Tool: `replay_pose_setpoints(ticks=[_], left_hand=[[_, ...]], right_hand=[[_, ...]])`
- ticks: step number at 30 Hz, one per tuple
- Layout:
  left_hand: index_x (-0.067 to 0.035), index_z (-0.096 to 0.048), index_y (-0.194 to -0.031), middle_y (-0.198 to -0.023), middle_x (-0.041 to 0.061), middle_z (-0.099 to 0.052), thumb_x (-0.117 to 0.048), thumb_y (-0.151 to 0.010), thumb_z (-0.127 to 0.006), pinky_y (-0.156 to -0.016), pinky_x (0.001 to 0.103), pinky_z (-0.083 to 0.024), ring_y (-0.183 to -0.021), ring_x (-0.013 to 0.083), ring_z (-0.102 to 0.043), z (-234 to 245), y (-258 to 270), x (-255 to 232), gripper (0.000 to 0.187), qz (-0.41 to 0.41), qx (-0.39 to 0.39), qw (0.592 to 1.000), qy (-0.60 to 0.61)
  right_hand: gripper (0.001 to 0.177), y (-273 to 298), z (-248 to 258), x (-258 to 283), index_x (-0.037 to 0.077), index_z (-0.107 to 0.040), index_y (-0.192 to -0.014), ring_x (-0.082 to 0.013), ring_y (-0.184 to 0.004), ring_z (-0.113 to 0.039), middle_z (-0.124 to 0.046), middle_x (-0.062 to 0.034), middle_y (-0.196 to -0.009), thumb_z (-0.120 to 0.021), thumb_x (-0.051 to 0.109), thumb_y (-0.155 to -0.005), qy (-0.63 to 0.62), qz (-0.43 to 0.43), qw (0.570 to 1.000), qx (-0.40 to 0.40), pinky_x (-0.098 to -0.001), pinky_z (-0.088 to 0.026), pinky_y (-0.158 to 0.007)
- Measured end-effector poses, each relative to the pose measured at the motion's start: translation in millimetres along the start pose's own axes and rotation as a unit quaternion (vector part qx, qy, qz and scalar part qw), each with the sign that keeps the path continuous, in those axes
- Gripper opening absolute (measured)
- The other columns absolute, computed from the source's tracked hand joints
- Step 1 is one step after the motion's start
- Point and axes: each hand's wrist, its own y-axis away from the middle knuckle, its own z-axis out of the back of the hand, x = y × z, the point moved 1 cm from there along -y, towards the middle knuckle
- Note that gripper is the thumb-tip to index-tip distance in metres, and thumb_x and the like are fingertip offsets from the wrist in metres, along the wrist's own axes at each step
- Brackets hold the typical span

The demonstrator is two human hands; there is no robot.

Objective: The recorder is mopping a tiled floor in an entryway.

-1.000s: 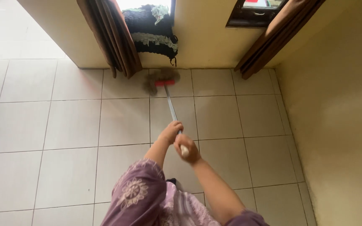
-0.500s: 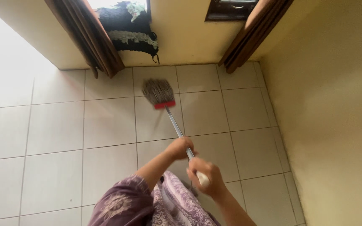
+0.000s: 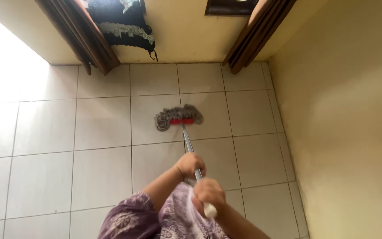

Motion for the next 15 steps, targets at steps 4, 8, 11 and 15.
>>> replay_pose_setpoints(ticks=[4, 8, 11, 15], left_hand=[[-0.023, -0.08, -0.083, -0.094, -0.006, -0.074, -0.011, -0.065, -0.078, -0.087, 0.031, -0.056, -0.09, 0.0142, -0.068, 18, -16, 108, 0.022, 0.316, 0.158, 0.935, -0.037], [-0.017, -0.067, -0.1, -0.107, -0.002, -0.065, -0.006, -0.071, -0.079, -0.096, 0.033, -0.046, -0.1, 0.0195, -0.057, 51, -53, 155, 0.033, 0.225, 0.092, 0.958, -0.152], [-0.013, -0.07, -0.111, -0.137, -0.001, -0.059, -0.018, -0.083, -0.071, -0.109, 0.032, -0.043, -0.12, 0.0189, -0.054, 55, -72, 167, 0.029, 0.415, 0.05, 0.898, 0.135], [-0.013, -0.065, -0.104, -0.117, 0.006, -0.059, 0.001, -0.056, -0.084, -0.106, 0.04, -0.055, -0.125, 0.0352, -0.058, 23, -59, 206, 0.053, 0.077, 0.019, 0.985, -0.156]], right_hand=[[0.024, 18, -22, -126, 0.014, -0.059, -0.088, -0.0093, -0.051, -0.05, -0.057, 0.0058, -0.065, -0.059, 0.032, -0.103, -0.189, 0.032, 0.982, 0.006, -0.0252, -0.044, -0.041], [0.012, 5, -20, -212, 0.008, -0.058, -0.078, -0.0195, -0.071, -0.057, -0.063, -0.0041, -0.079, -0.067, 0.002, -0.085, 0.056, -0.141, 0.98, 0.131, -0.0317, -0.052, -0.072], [0.011, -13, -11, -243, 0.007, -0.061, -0.082, -0.0192, -0.073, -0.058, -0.065, -0.0045, -0.083, -0.069, 0.005, -0.089, 0.069, -0.19, 0.97, 0.133, -0.0309, -0.053, -0.072], [0.026, -21, 15, -225, 0.011, -0.056, -0.071, -0.0263, -0.066, -0.061, -0.06, -0.0051, -0.069, -0.071, 0.012, -0.093, 0.055, -0.203, 0.974, 0.081, -0.0412, -0.053, -0.071]])
